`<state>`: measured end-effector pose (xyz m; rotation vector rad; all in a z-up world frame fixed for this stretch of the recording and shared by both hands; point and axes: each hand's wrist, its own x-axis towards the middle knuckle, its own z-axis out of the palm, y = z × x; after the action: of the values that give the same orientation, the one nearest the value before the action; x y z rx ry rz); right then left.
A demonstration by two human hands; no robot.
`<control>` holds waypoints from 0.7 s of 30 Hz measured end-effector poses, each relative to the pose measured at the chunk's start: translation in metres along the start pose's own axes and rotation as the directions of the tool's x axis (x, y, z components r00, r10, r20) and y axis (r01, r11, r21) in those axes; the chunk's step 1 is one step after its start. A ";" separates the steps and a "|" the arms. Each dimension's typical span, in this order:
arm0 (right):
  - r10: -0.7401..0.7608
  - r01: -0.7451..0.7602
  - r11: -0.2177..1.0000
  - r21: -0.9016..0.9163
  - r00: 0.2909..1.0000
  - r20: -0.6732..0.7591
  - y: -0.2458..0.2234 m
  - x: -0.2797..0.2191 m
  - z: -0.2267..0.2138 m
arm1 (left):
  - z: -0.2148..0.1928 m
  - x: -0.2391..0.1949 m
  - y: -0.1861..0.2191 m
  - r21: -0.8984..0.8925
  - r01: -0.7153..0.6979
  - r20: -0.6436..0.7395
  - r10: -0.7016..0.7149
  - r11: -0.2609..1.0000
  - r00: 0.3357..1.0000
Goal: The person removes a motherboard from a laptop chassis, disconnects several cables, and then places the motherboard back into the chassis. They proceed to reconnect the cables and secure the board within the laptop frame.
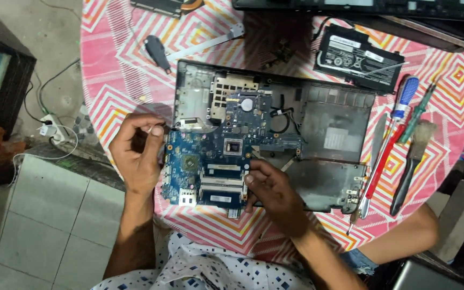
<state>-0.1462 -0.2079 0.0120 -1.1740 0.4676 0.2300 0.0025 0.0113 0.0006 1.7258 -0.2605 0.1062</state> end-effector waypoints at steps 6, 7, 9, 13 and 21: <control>-0.053 0.053 0.998 -0.025 0.999 0.002 0.000 0.000 0.004 | -0.008 0.001 0.012 0.100 -0.016 0.112 0.005 0.995 0.994; -0.066 0.067 0.997 -0.027 0.997 0.027 0.000 0.001 0.006 | -0.010 0.002 0.022 0.133 0.018 0.154 -0.039 0.991 0.987; -0.082 0.083 0.996 -0.028 0.996 0.039 -0.005 0.004 0.010 | -0.015 -0.002 0.027 0.162 0.049 0.206 -0.082 0.986 0.975; -0.148 0.178 0.964 -0.199 0.976 0.157 -0.027 0.008 0.018 | -0.032 -0.010 0.002 -0.043 0.282 0.131 -0.274 0.959 0.953; -0.611 0.285 0.113 -0.952 0.775 0.160 -0.069 0.050 -0.049 | -0.058 -0.012 -0.033 -0.066 0.223 -0.043 -0.226 0.973 0.973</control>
<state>-0.0849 -0.2830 0.0306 -2.5833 0.1058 -0.3039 0.0031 0.0749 -0.0231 1.6782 -0.0297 -0.0249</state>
